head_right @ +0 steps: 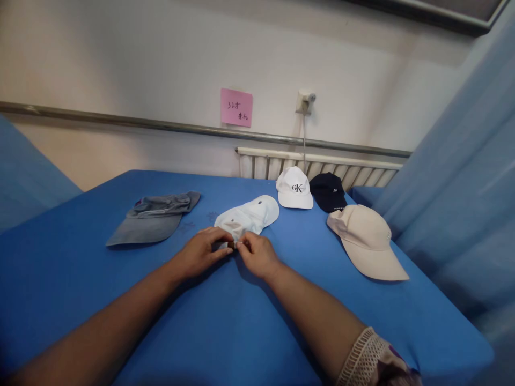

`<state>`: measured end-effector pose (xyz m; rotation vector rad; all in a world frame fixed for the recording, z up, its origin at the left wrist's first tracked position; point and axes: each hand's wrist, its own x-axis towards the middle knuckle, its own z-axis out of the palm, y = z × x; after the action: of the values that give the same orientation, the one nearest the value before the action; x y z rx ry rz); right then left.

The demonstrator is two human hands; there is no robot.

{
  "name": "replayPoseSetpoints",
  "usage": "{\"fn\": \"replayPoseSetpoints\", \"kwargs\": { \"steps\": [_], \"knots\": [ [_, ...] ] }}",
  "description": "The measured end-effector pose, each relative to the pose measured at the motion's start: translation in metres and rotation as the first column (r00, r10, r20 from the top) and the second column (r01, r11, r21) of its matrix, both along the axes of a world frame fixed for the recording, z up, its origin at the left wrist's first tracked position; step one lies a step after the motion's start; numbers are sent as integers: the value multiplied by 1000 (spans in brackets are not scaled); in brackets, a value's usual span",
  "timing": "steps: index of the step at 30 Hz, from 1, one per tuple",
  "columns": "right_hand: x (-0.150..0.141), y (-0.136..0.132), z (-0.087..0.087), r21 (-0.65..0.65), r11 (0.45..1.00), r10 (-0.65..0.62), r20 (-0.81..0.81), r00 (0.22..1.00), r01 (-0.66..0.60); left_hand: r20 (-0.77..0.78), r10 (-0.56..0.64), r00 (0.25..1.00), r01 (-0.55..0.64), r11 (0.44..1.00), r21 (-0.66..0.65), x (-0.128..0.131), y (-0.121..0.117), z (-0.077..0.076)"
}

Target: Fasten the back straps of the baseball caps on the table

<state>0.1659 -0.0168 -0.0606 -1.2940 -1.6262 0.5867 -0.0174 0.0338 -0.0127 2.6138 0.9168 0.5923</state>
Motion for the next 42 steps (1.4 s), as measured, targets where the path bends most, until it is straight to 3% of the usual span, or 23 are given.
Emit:
{"fn": "replayPoseSetpoints", "kwargs": {
  "steps": [6, 10, 15, 21, 23, 27, 32, 37, 40, 42],
  "knots": [
    [-1, 2, -2, 3, 996, 88, -182, 979, -89, -58, -4, 998, 13, 989, 148, 5, -9, 0],
    [3, 3, -3, 38, 999, 7, -250, 968, 2, -67, 41, 997, -27, 978, 208, 6, -9, 1],
    [10, 9, -5, 3, 994, -102, -342, 934, 110, -58, 73, 996, -61, 980, 190, 3, -4, 1],
    [10, 12, -3, -79, 989, -146, -423, 894, 124, 9, 90, 996, -91, 986, 140, 1, -1, 2],
    [8, 12, 1, -143, 981, -188, -520, 833, 132, 49, 102, 994, -107, 988, 115, 1, 1, 1],
    [0, 3, 9, -335, 932, -343, -698, 629, 136, 106, 141, 984, -149, 986, 76, -1, 6, 0],
    [-19, -19, 14, -478, 878, -406, -775, 484, -29, 153, 136, 979, -148, 987, 69, 0, 4, -2],
    [-29, -29, 16, -469, 833, -335, -849, 409, -292, 124, 98, 987, -108, 991, 75, 5, -2, -2],
    [-29, -29, 17, -406, 865, -330, -903, 276, -296, 68, 98, 993, -104, 990, 92, 7, -8, 1],
    [-29, -28, 17, -369, 890, -314, -922, 227, -268, 40, 115, 993, -119, 986, 119, 9, -11, 3]
  ]
}}
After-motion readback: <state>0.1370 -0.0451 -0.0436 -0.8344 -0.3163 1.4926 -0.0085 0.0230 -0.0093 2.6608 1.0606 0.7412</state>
